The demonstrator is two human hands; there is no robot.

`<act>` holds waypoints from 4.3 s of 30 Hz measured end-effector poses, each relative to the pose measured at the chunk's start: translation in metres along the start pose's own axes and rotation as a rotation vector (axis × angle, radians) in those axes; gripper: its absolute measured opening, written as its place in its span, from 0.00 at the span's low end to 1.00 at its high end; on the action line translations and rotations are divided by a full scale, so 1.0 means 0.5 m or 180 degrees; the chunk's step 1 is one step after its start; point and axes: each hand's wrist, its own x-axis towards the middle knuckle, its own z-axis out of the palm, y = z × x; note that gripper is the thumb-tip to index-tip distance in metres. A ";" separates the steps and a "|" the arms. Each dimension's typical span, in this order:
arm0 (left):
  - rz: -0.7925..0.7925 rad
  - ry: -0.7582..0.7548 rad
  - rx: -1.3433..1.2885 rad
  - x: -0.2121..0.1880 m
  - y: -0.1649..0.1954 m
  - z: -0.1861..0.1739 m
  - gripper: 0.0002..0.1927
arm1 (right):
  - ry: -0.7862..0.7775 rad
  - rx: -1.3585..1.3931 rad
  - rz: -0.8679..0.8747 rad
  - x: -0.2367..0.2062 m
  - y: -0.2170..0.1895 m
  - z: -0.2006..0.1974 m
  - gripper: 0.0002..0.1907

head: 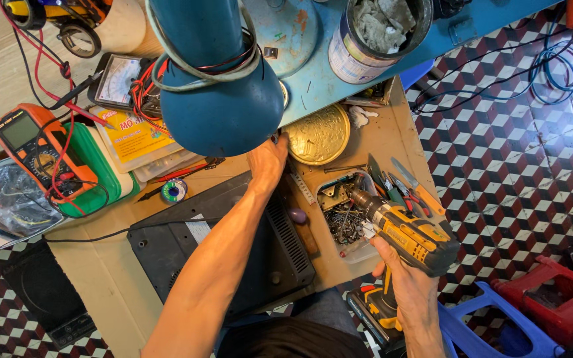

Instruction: The person uses a cordless drill to remove screws from the bottom of a black induction cooktop. After removing all screws, they lift off the bottom cover to reveal the internal components, including a copper coil and circuit board.

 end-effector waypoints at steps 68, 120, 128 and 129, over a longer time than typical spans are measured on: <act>-0.3386 -0.1412 -0.3925 -0.263 0.067 -0.195 0.20 | -0.0687 -0.0222 0.0039 -0.094 -0.052 0.024 0.18; 0.0218 -0.0808 0.0762 -0.309 -0.035 -0.365 0.43 | -0.1657 -0.2202 -0.0744 -0.020 -0.110 0.300 0.19; 0.0265 -0.0812 0.0731 -0.315 -0.045 -0.365 0.42 | -0.1709 -0.2831 -0.0845 -0.042 -0.162 0.322 0.19; 0.0269 -0.0829 0.0723 -0.315 -0.045 -0.365 0.42 | -0.1708 -0.2957 -0.0801 -0.042 -0.171 0.327 0.20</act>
